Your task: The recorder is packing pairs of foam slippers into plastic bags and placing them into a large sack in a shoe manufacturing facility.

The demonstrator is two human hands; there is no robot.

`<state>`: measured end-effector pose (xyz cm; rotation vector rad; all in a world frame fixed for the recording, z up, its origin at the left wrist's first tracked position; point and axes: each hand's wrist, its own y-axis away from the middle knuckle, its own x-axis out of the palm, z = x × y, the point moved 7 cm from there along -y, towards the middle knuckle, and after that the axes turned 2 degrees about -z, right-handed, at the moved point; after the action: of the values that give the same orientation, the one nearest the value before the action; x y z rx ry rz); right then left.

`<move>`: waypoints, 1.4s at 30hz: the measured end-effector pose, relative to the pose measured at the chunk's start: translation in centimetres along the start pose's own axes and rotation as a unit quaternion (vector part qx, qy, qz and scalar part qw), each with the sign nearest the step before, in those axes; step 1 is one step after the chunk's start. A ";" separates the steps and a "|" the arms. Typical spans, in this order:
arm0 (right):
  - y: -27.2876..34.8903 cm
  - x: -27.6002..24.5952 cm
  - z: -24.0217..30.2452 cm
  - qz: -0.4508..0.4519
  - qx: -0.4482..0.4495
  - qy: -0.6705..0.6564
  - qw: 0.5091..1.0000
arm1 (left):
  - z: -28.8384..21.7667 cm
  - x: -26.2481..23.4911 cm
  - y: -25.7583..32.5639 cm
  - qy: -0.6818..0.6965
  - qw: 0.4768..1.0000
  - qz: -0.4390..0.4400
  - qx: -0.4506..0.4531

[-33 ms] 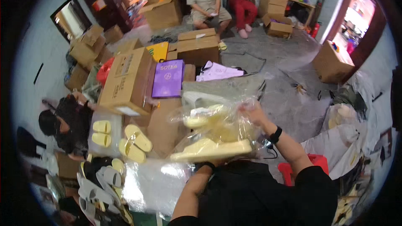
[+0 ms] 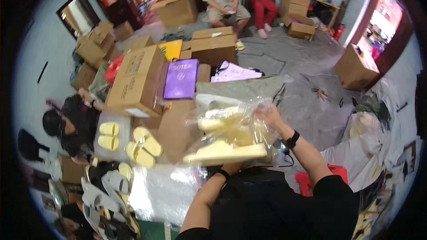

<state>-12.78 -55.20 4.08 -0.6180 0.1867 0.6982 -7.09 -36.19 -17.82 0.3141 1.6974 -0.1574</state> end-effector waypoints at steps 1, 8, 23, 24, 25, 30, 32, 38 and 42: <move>0.3 0.8 -4.4 -0.046 0.231 -0.389 0.891 | 0.4 -2.7 -0.4 0.132 0.989 0.039 -0.052; -5.4 3.7 -4.9 0.013 0.143 -0.041 0.989 | -1.0 -2.8 -0.3 0.096 0.988 0.122 0.008; 1.3 2.4 -9.2 0.114 0.264 -0.012 0.958 | -1.1 -3.6 -0.1 0.117 0.993 0.020 0.001; 2.3 0.5 -9.0 0.038 0.191 -0.118 0.974 | -1.3 -4.1 -0.3 0.132 0.991 0.016 0.005; 6.2 -2.0 -15.5 -0.048 0.300 -0.173 0.937 | -1.8 -4.2 -1.3 0.162 0.982 0.100 -0.011; 5.4 -4.4 -17.0 0.016 0.384 -0.008 0.923 | 1.1 -0.4 -1.0 0.285 0.949 -0.084 -0.109; 3.7 -3.4 -16.7 0.061 0.382 0.025 0.922 | 0.7 0.5 -0.4 0.154 0.981 -0.081 -0.087; 0.3 -0.2 -15.1 0.036 0.303 0.274 0.912 | 0.7 -1.5 -0.6 0.279 0.941 0.115 -0.151; -2.1 4.1 -11.8 0.028 0.234 0.292 0.927 | 1.3 0.6 1.2 0.196 0.974 -0.060 -0.097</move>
<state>-7.82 -61.18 -5.88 -0.3421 0.9035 0.4803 -5.55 -35.35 -18.56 0.0983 2.1080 -0.0161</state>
